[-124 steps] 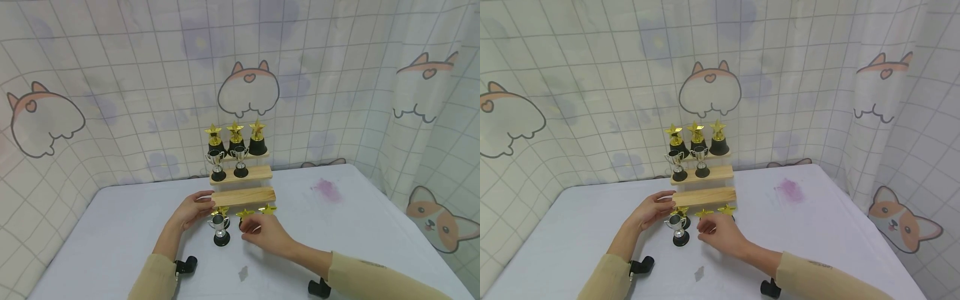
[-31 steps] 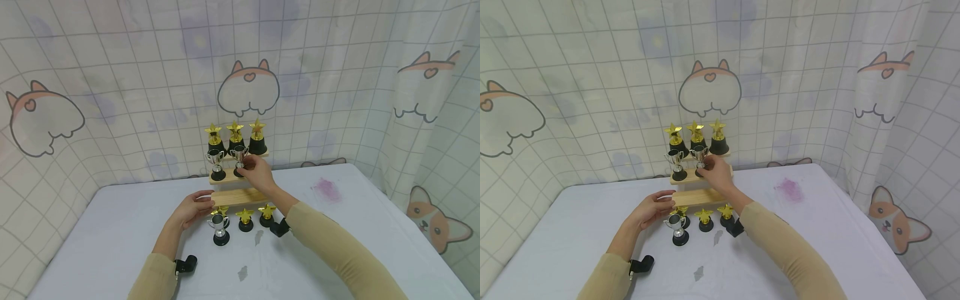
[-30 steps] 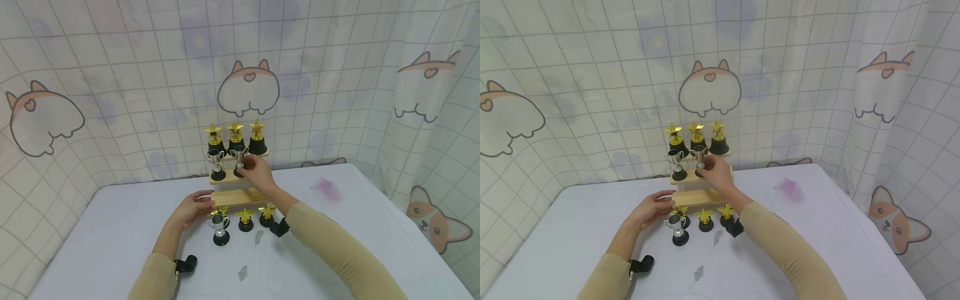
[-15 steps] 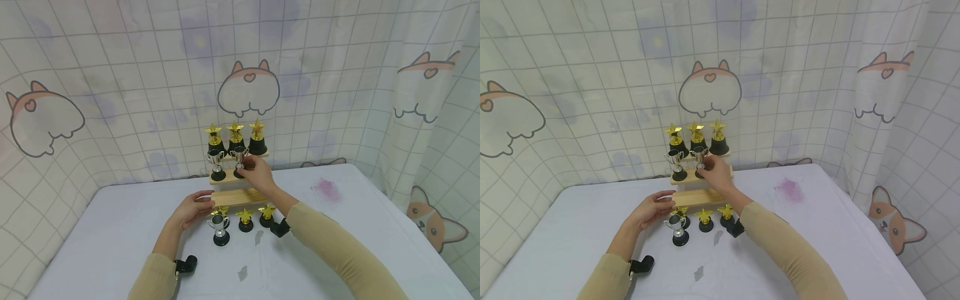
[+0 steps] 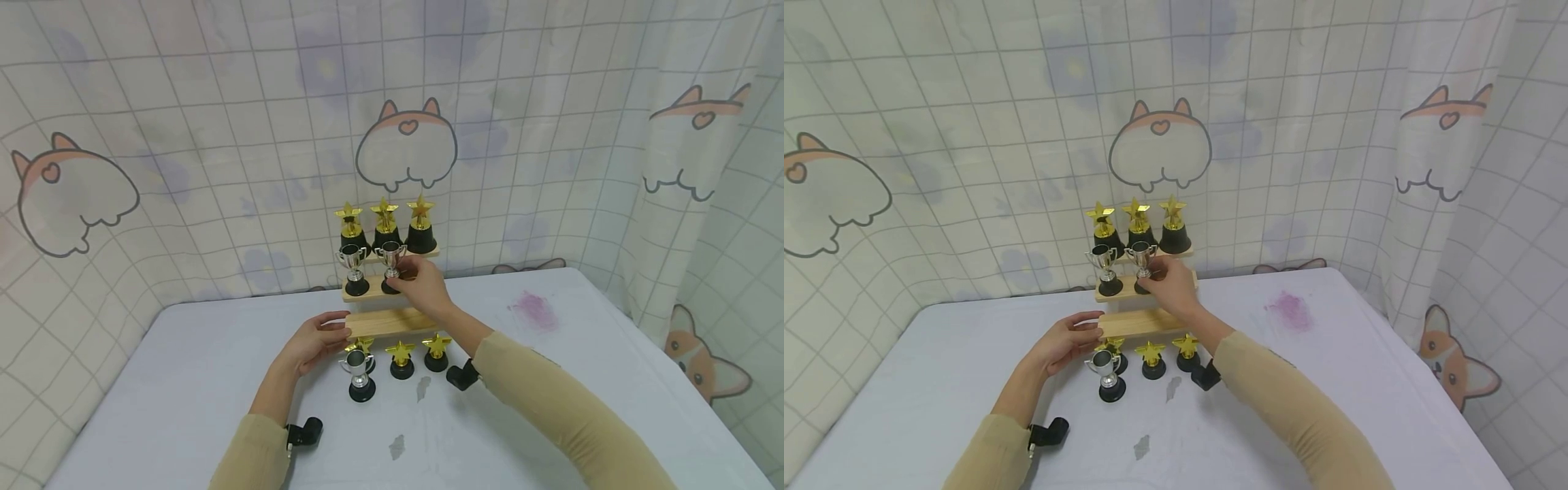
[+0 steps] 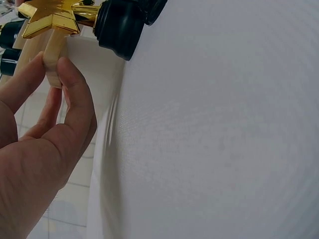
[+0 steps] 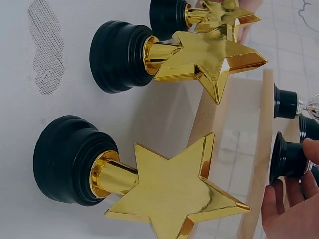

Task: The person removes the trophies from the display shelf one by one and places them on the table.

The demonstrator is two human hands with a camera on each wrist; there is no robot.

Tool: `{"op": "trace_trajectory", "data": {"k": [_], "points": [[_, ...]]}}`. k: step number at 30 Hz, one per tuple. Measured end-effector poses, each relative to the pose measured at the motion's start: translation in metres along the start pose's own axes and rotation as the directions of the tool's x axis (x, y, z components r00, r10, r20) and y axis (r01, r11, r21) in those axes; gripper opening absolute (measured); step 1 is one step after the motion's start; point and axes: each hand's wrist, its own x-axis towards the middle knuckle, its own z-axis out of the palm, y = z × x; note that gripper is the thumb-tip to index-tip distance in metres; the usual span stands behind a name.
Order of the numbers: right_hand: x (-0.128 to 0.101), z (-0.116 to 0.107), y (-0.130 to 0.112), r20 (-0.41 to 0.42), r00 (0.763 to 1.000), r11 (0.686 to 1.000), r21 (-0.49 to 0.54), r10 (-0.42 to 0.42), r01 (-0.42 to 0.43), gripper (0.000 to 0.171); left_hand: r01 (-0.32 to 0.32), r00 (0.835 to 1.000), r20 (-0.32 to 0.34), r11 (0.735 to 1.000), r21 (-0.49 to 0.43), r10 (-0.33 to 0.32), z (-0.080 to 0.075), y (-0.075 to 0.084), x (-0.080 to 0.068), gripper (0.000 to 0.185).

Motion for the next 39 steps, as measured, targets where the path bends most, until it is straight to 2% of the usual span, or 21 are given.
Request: {"op": "trace_trajectory", "data": {"k": [8, 19, 27, 39], "points": [[-0.004, -0.002, -0.001, 0.001, 1.0, 0.999, 0.036, -0.002, 0.001, 0.034, 0.0, 1.0, 0.0, 1.0, 0.0, 0.0, 0.0, 0.001, 0.0, 0.056], [-0.01, -0.005, 0.0, -0.005, 0.999, 0.999, 0.001, -0.039, 0.039, 0.031, -0.002, 1.0, 0.006, 1.0, 0.005, 0.002, 0.0, 0.001, 0.001, 0.057], [-0.016, -0.008, -0.004, 0.01, 0.998, 0.998, 0.013, -0.058, 0.057, 0.028, -0.002, 1.0, 0.006, 1.0, 0.016, 0.002, 0.0, 0.001, 0.001, 0.057], [-0.03, -0.013, -0.009, 0.031, 0.998, 0.999, 0.013, -0.046, 0.046, 0.03, 0.002, 1.0, 0.0, 1.0, 0.019, -0.002, -0.001, 0.0, 0.0, 0.056]]}}
